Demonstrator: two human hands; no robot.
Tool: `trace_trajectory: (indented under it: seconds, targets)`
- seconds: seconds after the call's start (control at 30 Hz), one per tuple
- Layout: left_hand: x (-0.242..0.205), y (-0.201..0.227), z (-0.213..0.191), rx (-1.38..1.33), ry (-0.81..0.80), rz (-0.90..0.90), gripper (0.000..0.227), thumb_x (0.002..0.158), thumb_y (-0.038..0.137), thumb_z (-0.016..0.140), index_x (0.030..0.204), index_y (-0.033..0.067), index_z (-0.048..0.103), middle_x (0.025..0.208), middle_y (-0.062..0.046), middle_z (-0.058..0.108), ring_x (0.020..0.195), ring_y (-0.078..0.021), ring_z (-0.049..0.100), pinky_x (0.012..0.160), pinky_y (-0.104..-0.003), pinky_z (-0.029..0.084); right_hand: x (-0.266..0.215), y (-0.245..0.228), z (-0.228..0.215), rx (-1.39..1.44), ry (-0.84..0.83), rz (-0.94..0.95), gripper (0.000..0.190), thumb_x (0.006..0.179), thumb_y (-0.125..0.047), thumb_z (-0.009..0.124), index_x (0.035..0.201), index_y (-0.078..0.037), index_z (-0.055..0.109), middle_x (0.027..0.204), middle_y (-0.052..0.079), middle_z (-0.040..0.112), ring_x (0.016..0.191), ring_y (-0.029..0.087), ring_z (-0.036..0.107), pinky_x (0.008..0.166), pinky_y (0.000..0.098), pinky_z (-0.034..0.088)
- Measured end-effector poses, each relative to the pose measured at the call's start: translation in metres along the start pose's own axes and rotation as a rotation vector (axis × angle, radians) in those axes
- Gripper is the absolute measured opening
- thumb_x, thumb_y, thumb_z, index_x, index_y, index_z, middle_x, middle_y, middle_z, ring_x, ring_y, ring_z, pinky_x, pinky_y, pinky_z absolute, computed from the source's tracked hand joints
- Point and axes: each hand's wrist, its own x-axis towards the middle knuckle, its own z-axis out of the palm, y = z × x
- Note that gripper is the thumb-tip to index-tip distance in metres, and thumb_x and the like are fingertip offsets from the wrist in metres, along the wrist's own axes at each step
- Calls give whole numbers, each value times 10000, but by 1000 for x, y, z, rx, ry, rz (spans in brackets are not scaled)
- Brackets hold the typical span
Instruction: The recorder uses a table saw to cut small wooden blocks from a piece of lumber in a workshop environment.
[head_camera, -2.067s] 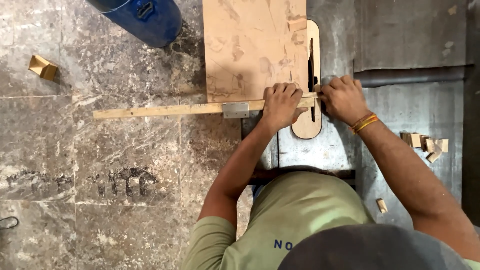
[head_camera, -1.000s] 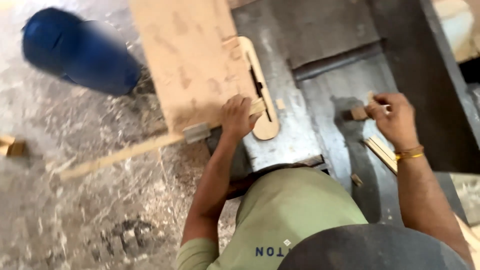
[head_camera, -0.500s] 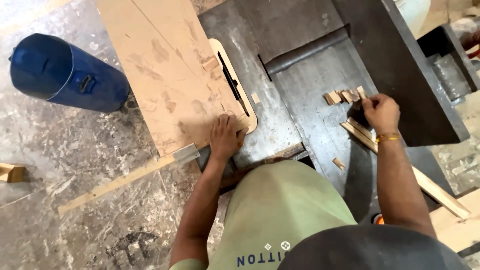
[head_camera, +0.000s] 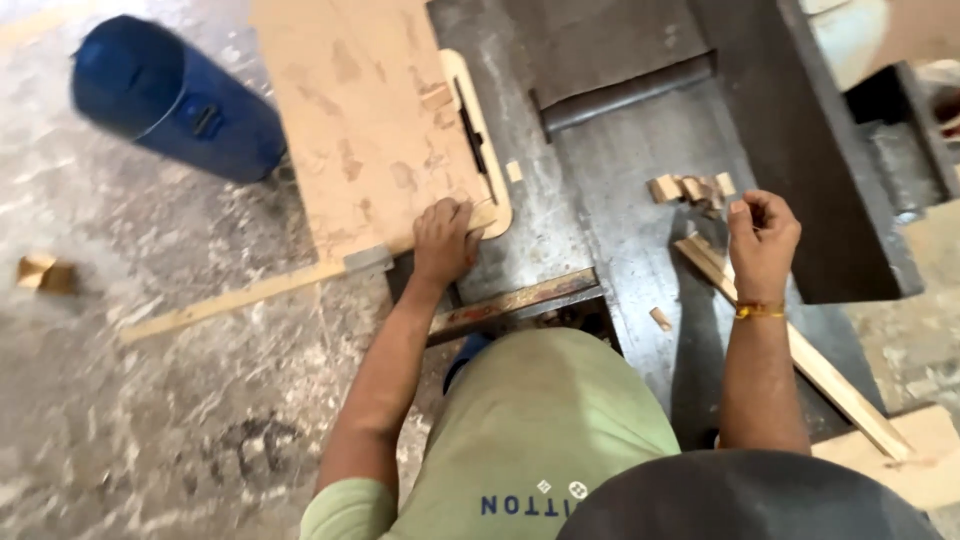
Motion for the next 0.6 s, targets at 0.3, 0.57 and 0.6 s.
trace_trajectory:
  seconds: [0.3,0.57,0.6]
  targets:
    - [2,7,-5,-13,-51,-76,485,830,304,777,1263,135,639,1076,-108,567,1044,-335,555,841,-518,423,-39,-24,30,242,-122,132,219,1101,-128,719,1248,20,656,1060,-11,636,903,46,540,809,213,451]
    - [-3,-5,-1,-31,-61,-49,498,860,302,739,1315,153,599,1106,-114,549,1066,-350,549,864,-513,449,-80,-29,42,258,-138,244,239,1079,-130,725,1244,26,649,1063,-20,649,900,38,567,794,203,466]
    - [-2,-7,0,-49,-59,-42,493,880,311,731,1323,148,589,1112,-119,548,1064,-353,551,858,-512,454,-79,-29,46,231,-147,270,247,1082,-129,723,1263,26,659,1037,-21,637,864,38,545,752,205,442]
